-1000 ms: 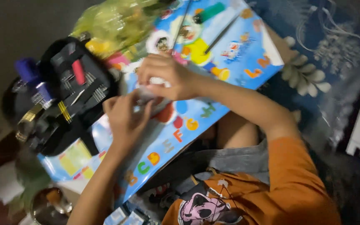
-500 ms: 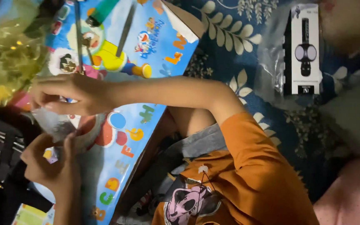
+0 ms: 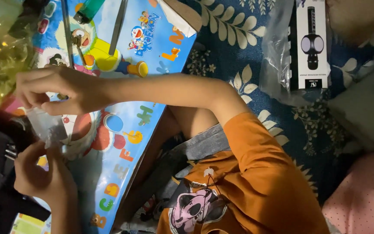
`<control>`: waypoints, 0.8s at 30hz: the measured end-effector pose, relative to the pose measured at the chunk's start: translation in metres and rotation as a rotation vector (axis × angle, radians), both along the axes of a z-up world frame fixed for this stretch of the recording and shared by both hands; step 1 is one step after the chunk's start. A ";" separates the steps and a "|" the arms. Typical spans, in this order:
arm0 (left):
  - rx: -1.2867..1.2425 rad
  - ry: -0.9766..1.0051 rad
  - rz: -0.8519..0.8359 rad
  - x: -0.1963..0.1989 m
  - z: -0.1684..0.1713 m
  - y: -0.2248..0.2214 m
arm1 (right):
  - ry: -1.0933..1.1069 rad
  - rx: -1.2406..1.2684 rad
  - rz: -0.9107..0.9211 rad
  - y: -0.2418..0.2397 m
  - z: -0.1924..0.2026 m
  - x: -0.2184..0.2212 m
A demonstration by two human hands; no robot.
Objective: Testing the internal mechanism and functionality of a watch using specialized repair tools.
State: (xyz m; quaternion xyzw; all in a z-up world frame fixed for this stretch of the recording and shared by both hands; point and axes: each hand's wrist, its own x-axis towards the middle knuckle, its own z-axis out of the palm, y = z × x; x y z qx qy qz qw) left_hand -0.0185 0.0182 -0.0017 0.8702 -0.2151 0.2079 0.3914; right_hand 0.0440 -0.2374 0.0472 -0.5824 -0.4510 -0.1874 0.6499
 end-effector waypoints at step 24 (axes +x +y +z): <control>-0.415 0.304 -0.016 0.008 0.009 -0.014 | 0.017 -0.197 -0.035 0.008 -0.008 0.006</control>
